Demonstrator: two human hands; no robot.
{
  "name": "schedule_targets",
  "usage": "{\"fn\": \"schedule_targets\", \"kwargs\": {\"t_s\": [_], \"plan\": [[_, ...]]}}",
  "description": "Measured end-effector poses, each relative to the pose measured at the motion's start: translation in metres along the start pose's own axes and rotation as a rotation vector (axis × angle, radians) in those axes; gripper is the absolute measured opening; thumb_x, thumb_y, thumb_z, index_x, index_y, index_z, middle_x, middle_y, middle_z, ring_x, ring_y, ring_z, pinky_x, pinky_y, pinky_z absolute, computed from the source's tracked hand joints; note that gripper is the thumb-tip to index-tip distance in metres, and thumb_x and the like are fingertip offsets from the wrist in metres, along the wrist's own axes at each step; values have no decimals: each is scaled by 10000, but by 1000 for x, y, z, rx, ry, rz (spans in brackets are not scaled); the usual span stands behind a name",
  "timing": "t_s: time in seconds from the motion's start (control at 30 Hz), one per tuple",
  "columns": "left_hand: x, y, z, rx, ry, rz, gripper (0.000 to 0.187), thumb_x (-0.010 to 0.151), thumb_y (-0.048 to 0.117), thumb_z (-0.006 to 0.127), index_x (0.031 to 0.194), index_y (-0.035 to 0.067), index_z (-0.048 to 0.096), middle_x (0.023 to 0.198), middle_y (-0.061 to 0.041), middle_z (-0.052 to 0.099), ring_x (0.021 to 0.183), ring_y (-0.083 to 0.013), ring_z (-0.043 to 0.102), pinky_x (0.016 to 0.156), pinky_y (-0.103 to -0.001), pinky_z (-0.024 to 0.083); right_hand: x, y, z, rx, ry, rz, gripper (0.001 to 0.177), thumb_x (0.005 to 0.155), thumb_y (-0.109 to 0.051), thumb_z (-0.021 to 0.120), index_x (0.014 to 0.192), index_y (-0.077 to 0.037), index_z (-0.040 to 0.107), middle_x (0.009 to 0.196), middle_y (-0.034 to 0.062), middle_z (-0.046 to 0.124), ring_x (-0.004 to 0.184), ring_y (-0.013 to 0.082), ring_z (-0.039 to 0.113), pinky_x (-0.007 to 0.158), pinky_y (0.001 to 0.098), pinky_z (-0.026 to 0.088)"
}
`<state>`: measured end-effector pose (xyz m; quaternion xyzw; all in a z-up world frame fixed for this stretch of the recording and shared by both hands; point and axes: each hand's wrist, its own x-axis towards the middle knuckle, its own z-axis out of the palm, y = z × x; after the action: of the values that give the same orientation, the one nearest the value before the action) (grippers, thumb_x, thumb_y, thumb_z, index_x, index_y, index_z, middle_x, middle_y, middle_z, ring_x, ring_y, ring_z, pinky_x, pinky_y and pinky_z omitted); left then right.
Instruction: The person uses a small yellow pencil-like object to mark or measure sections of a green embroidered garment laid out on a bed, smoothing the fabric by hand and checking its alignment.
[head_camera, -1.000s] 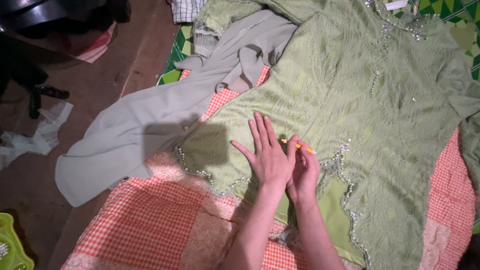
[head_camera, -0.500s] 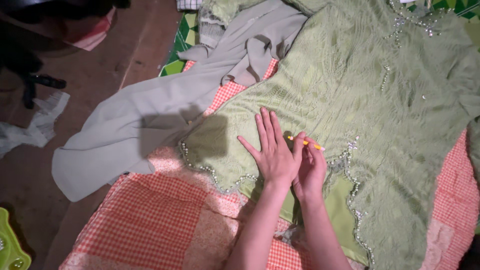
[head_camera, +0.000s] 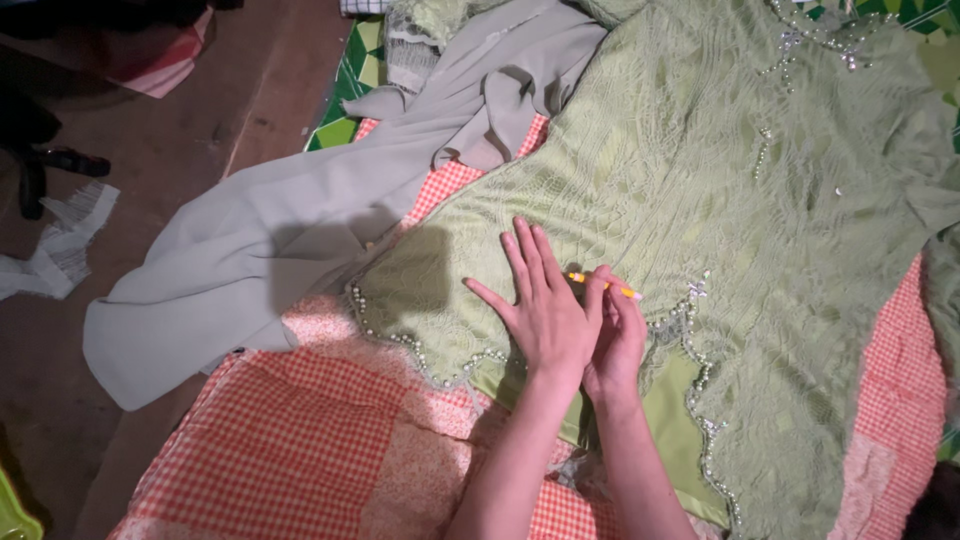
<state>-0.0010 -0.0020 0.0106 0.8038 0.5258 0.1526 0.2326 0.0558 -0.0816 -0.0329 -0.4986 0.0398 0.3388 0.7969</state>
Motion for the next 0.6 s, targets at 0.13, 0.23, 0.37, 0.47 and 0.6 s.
{"fn": "schedule_targets", "kwargs": {"t_s": [0.13,0.23,0.37,0.47,0.6], "plan": [[0,-2,9,74,18,8,940,1009,698,309,1600,-31,252,1729,-124,120,1606,-251,43,1133,-766,-153,1,0,0,29,-13,2,313,1026,-232,591,1260,-27,624,1202,94,656,1143,191,606,1030,356,494],[-1,-5,14,38,-32,3,961,995,719,269,1592,-32,219,1724,-137,98,1598,-253,13,1123,-760,-165,0,-2,3,28,-5,-10,305,1017,-228,579,1237,-20,618,1196,90,664,1157,183,615,1042,348,501],[-1,-8,16,7,-7,32,975,1003,719,252,1613,-38,174,1722,-145,83,1598,-253,0,1127,-747,-172,-2,-8,7,66,-31,-13,311,981,-243,577,1207,-32,610,1188,105,678,1150,189,632,1031,325,520],[1,-9,19,92,-4,31,954,1014,705,236,1625,-22,154,1731,-133,84,1600,-245,0,1140,-729,-172,4,-27,6,155,20,-89,253,1090,-183,615,1279,-18,644,1124,76,643,1059,169,603,985,313,524],[-3,-8,18,149,-26,13,917,1020,679,280,1626,0,162,1738,-119,65,1603,-240,-5,1157,-732,-136,24,-56,31,-313,-116,-248,151,1108,-86,613,1203,19,664,1025,81,684,930,139,633,847,290,522]]}}
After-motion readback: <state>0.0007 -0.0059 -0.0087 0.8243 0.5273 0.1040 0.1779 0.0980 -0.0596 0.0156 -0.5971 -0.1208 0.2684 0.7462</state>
